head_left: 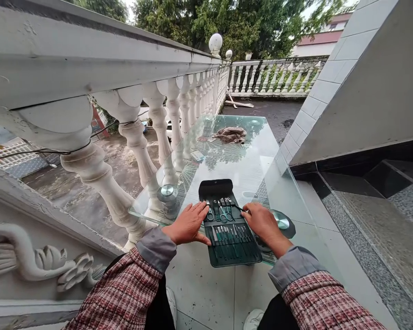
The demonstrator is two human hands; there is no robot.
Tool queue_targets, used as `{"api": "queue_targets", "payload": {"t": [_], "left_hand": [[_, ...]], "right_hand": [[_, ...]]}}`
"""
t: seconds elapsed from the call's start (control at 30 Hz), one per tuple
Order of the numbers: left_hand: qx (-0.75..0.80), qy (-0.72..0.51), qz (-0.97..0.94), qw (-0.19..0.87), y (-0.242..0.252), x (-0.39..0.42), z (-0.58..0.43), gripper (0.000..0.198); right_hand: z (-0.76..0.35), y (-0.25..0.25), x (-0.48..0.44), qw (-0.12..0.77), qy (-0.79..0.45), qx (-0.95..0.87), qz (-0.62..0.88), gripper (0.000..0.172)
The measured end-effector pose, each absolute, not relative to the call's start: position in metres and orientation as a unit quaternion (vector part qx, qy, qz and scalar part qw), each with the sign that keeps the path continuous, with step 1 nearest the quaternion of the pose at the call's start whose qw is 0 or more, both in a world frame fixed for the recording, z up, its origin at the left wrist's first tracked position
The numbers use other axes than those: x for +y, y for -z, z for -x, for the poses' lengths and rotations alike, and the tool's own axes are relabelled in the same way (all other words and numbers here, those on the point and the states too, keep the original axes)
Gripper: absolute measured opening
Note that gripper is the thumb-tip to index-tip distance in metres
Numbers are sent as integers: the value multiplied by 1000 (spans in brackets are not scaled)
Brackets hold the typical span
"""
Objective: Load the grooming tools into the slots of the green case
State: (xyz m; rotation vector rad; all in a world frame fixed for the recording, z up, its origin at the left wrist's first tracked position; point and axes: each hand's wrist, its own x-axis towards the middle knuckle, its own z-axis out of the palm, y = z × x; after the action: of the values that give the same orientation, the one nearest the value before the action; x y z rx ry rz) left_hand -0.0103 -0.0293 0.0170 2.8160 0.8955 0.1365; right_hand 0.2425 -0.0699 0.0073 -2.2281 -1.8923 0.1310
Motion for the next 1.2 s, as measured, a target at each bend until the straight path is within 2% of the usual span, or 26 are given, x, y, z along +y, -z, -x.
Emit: {"api": "queue_targets", "payload": {"t": [0.7, 0.9, 1.03, 1.1, 1.2], "left_hand": [[307, -41, -950, 29, -15, -31, 14, 91], [304, -61, -950, 29, -12, -30, 14, 92], [309, -61, -949, 27, -10, -30, 13, 94], [313, -54, -948, 26, -10, -30, 13, 95], [316, -42, -947, 23, -11, -31, 12, 96]], "right_hand": [[-245, -18, -77, 143, -64, -637, 755, 22], [-265, -30, -94, 166, -134, -626, 750, 19], [-292, -29, -105, 244, -213, -569, 756, 22], [-304, -25, -107, 252, -186, -526, 791, 23], [-312, -19, -105, 191, -117, -496, 839, 22]]}}
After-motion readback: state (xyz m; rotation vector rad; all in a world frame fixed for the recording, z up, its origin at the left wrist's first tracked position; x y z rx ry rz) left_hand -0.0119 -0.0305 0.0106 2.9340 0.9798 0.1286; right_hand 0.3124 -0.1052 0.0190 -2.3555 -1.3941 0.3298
